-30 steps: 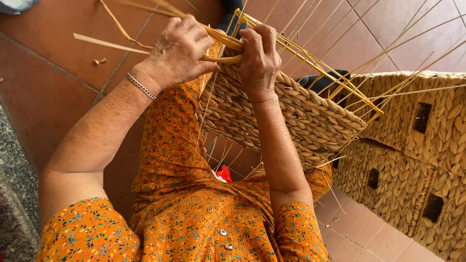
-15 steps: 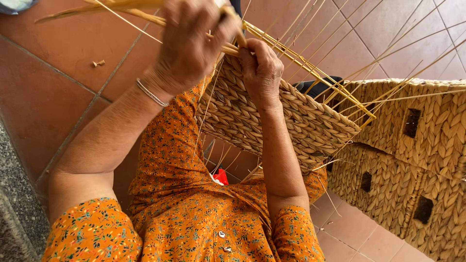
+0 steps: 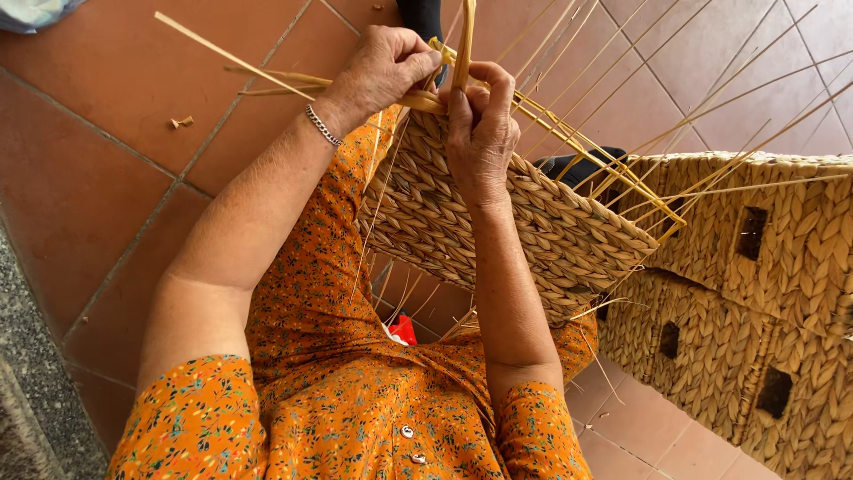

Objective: The person sits on the floor weaving a basket from water hyacinth strands around a bamboo frame. They thread and bend flexible strands over the woven wall, pull them tight, and reach to the floor for new strands as they work the rim.

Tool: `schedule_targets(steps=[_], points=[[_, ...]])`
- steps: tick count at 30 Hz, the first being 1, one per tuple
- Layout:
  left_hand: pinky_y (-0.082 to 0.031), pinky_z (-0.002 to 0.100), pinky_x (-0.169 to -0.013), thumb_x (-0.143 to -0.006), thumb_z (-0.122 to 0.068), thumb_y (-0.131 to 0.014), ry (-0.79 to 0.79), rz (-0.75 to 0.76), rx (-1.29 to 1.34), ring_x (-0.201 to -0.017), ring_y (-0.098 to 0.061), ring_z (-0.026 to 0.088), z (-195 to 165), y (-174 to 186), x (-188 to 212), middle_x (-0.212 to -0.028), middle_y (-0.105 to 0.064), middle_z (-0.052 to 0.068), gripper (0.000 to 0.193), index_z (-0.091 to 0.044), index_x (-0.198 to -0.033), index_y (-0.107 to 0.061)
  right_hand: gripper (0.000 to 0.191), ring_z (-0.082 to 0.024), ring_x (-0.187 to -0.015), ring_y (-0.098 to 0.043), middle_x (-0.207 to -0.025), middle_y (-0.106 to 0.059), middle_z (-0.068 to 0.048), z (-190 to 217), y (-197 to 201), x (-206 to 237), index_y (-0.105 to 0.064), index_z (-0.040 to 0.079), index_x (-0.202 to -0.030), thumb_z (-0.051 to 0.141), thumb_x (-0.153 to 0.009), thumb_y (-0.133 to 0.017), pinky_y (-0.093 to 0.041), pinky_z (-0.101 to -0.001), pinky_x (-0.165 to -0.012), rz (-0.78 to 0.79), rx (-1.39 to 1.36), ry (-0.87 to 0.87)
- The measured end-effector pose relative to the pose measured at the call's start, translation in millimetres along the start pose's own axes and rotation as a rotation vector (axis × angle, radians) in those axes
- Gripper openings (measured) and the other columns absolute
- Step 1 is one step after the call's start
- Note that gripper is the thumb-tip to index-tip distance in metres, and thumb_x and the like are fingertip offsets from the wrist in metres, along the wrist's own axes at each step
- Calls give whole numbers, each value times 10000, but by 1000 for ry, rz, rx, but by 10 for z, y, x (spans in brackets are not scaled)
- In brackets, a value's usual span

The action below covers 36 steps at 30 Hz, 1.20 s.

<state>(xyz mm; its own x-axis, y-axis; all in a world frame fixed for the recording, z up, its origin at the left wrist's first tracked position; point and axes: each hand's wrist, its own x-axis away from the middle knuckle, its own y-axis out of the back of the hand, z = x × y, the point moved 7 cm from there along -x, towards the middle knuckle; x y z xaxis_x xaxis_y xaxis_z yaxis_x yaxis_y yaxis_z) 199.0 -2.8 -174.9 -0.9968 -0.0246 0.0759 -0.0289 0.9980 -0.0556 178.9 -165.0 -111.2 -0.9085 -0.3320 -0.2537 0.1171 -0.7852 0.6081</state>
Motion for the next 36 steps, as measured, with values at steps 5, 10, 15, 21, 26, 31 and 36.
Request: schedule_targets(steps=[5,10,15,21,26,31,36], points=[[-656,247,-641,-969,-104,-659,-50,-150,-71,-698,-765,90,-83,63,57,-736,-742,12,130,-28,-864,-672,302,-139,-917,-808,-973,-813,-67,-68,-8,26,-436,96,-1327,57,-1078,-603,-665,-274,-763,-23,-86,-47],[-584,422,-641,-701,-78,-739,-498,-289,-808,-728,-709,258,-456,94,184,-758,-686,84,248,-22,-931,-666,296,-129,-900,-794,-991,-791,-56,-75,-26,23,-442,105,-1336,47,-1097,-606,-666,-276,-748,-46,-90,25],[-595,386,-741,-749,1,-707,-613,24,-715,-789,-717,206,-483,-36,106,-806,-730,41,149,-102,-850,-746,227,-116,-872,-779,-994,-773,-40,-24,-77,29,-589,103,-1276,68,-1060,-650,-627,-275,-744,-104,181,150],[-603,252,-754,-969,-157,-732,149,183,-78,-827,-697,73,26,-43,-47,-962,-766,23,170,-67,-1109,-766,217,-240,-970,-681,-1048,-686,-103,106,-194,89,-661,37,-1221,160,-1045,-636,-569,-390,-804,-53,467,223],[-578,219,-917,-1028,-121,-677,18,371,144,-1021,-680,48,-63,-148,40,-1134,-758,28,267,-28,-1274,-727,292,-296,-1011,-617,-1043,-640,-123,118,-310,39,-703,48,-1075,319,-1071,-596,-521,-453,-831,72,606,141],[-578,225,-974,-952,-72,-697,17,435,291,-1058,-683,51,-131,-165,97,-1170,-738,20,339,-9,-1285,-683,387,-272,-937,-632,-1020,-661,-133,132,-350,-63,-714,89,-885,424,-1045,-602,-522,-456,-751,147,681,143],[-596,253,-783,-973,-46,-606,38,164,78,-866,-684,68,-124,-125,67,-963,-749,40,205,10,-1125,-732,221,-166,-708,-729,-933,-725,-79,290,120,-367,-731,79,-1011,297,-1043,-718,-554,-254,-523,-26,245,212]])
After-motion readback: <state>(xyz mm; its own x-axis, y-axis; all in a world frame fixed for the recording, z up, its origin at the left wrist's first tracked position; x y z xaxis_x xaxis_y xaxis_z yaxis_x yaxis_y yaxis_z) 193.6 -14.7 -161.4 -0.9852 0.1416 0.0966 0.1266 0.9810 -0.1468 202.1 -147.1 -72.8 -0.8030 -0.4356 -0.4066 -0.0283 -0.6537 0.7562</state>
